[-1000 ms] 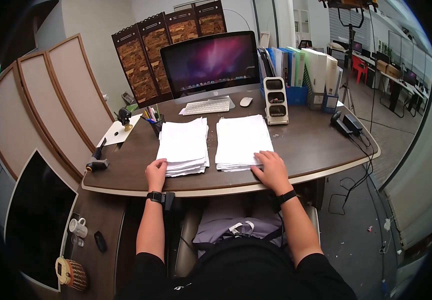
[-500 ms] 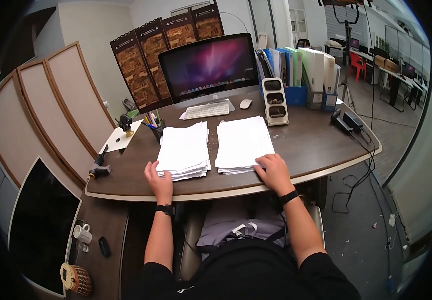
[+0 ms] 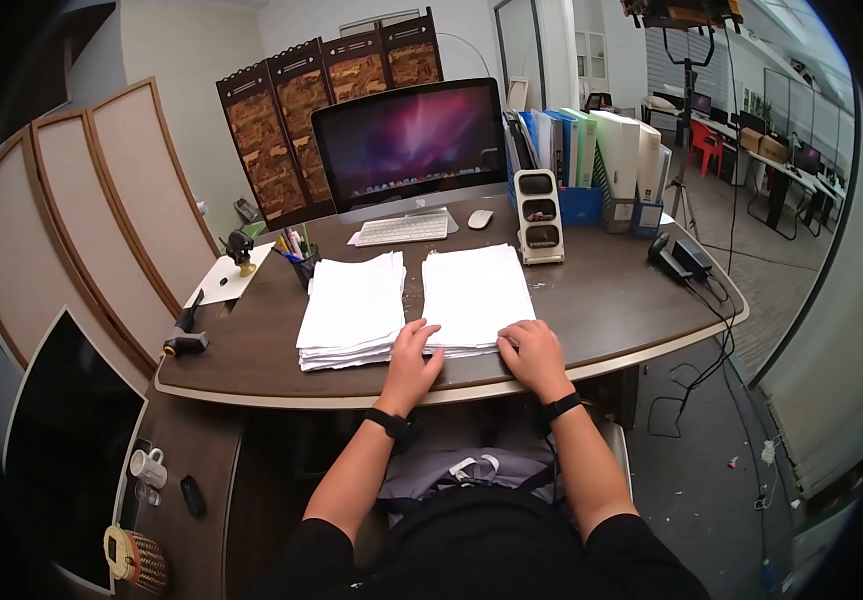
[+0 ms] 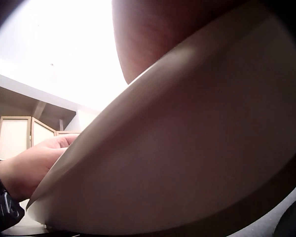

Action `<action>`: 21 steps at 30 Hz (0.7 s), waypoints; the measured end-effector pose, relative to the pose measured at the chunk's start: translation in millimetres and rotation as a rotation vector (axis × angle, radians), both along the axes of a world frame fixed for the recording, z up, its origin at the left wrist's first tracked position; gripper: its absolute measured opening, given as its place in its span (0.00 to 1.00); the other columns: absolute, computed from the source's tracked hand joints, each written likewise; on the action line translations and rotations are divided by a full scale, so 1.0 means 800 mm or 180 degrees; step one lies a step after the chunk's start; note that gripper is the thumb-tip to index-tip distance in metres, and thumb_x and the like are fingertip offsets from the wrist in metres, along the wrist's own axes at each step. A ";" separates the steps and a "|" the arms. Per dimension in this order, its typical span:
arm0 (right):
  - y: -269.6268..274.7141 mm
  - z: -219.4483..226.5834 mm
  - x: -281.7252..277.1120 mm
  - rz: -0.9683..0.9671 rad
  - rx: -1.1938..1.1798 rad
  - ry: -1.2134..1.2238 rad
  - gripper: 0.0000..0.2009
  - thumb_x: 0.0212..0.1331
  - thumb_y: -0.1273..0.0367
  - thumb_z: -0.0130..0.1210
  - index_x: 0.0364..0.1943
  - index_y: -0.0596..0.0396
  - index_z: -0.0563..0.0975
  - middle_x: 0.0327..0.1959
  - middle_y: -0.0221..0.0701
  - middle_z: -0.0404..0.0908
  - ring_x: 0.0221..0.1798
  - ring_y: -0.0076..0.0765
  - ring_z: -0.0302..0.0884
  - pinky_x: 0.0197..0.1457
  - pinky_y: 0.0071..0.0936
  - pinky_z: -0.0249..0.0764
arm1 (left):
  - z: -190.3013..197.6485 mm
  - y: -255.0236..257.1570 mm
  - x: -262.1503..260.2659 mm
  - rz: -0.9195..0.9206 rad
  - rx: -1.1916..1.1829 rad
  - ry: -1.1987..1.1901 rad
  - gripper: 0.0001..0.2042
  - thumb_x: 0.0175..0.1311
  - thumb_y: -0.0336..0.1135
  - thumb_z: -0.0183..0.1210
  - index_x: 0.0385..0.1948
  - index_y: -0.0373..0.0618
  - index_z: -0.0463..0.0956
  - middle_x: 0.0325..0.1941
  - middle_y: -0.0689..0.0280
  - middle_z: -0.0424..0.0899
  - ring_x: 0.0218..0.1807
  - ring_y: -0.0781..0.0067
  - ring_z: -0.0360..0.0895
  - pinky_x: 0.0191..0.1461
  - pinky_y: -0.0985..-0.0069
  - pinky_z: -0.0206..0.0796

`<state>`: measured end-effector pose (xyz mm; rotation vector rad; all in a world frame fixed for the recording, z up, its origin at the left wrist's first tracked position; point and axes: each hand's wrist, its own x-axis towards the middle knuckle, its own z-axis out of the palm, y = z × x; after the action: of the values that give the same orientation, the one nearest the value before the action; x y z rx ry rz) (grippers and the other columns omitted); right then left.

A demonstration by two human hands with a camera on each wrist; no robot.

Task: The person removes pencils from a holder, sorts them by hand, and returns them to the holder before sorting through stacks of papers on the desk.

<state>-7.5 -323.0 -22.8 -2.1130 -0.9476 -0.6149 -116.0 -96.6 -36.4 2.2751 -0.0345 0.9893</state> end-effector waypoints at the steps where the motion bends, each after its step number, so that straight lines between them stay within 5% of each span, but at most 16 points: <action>1: 0.000 -0.003 0.002 0.0031 0.0059 -0.0032 0.08 0.60 0.63 0.63 0.36 0.50 0.87 0.41 0.33 0.87 0.50 0.47 0.81 0.54 0.44 0.78 | -0.002 -0.001 0.003 0.0177 0.0083 -0.0007 0.18 0.62 0.31 0.64 0.54 0.39 0.81 0.65 0.50 0.76 0.68 0.44 0.72 0.71 0.56 0.65; 21: -0.002 0.004 -0.006 0.0041 -0.0050 -0.0078 0.11 0.55 0.61 0.69 0.38 0.50 0.87 0.41 0.31 0.87 0.50 0.44 0.80 0.55 0.42 0.77 | 0.000 -0.003 0.002 0.0364 -0.0145 0.0190 0.15 0.66 0.29 0.61 0.54 0.38 0.79 0.55 0.50 0.80 0.57 0.45 0.78 0.62 0.60 0.71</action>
<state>-12.5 -324.8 -19.7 -2.1162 -0.9818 -0.6300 -114.7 -99.1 -36.4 2.2843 0.1438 0.9696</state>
